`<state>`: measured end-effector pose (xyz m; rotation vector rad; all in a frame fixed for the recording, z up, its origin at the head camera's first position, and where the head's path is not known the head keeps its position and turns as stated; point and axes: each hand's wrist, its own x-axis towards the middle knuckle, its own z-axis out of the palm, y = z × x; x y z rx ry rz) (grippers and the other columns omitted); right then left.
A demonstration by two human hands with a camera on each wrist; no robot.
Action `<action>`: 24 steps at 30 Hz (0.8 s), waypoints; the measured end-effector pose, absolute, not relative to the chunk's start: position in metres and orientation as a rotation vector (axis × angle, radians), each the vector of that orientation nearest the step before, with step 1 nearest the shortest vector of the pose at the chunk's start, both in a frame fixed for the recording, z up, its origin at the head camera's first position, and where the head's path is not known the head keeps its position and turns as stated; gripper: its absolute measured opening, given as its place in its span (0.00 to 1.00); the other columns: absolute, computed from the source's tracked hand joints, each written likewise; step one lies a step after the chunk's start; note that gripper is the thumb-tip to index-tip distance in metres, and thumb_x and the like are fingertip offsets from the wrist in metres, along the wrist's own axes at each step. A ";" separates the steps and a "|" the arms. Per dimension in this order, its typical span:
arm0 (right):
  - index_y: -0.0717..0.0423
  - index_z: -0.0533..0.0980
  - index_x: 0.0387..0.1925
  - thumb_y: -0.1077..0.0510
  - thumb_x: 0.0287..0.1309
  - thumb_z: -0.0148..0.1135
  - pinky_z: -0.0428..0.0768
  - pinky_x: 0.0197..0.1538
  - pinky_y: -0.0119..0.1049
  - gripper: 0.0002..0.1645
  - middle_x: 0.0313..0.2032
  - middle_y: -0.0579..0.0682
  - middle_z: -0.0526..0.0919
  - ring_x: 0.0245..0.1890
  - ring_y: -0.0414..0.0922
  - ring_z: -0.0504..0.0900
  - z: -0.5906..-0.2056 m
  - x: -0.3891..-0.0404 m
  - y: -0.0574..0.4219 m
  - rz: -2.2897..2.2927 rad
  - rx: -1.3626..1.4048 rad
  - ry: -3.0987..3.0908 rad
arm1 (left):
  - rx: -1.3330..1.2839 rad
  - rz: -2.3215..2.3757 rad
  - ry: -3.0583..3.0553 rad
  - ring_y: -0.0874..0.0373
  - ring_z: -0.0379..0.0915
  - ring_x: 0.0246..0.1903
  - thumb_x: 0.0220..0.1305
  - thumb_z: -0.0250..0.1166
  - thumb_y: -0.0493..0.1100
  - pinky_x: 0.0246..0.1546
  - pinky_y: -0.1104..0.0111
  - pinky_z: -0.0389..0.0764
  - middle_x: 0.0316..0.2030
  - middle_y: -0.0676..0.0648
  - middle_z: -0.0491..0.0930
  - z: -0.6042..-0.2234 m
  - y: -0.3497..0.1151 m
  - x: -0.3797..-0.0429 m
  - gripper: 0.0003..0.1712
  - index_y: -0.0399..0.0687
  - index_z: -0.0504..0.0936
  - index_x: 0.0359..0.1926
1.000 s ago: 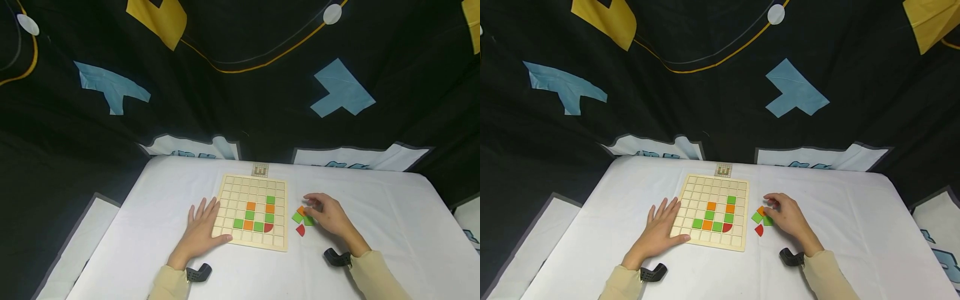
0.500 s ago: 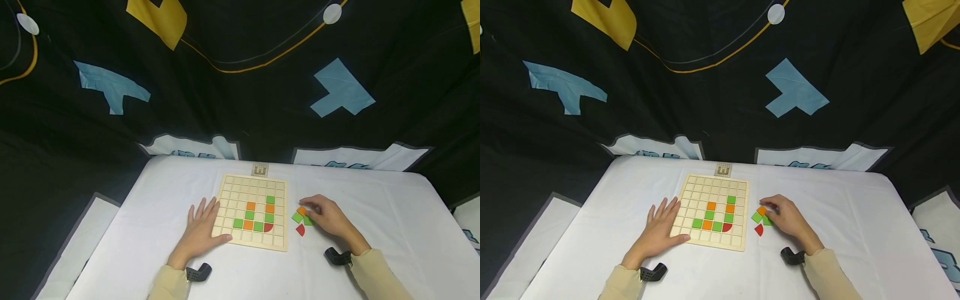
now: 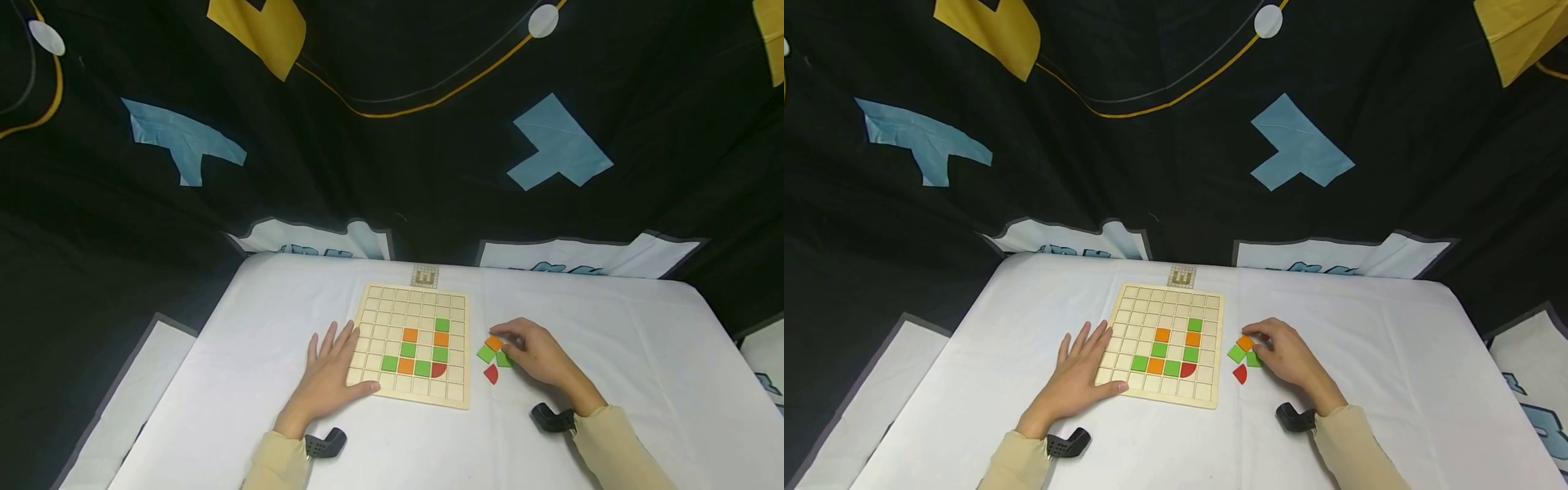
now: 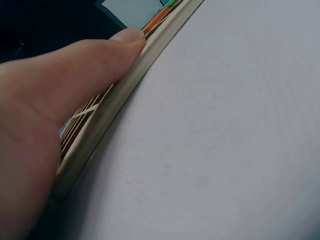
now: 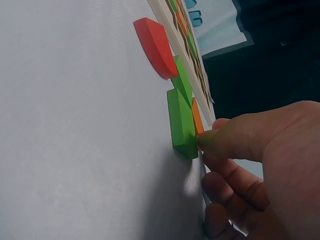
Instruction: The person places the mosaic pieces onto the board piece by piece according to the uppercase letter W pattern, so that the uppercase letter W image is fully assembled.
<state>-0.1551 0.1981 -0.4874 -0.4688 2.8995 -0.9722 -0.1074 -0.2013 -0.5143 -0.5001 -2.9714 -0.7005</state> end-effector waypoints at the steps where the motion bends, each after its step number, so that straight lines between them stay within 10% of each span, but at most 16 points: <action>1: 0.54 0.82 0.54 0.67 0.60 0.65 0.79 0.57 0.56 0.20 0.53 0.55 0.82 0.53 0.55 0.80 -0.487 -0.155 0.198 -0.972 -0.467 2.903 | -0.501 -0.699 -2.970 0.37 0.34 0.77 0.54 0.64 0.75 0.71 0.37 0.31 0.78 0.39 0.49 -0.515 -0.201 -0.107 0.65 0.38 0.55 0.77; 24: 0.47 0.86 0.44 0.64 0.55 0.71 0.79 0.55 0.49 0.15 0.46 0.44 0.81 0.51 0.47 0.77 -0.481 -0.116 0.188 -0.833 -0.562 2.906 | -0.500 -0.695 -2.974 0.37 0.35 0.77 0.53 0.64 0.76 0.71 0.37 0.31 0.78 0.40 0.49 -0.514 -0.201 -0.108 0.65 0.38 0.55 0.78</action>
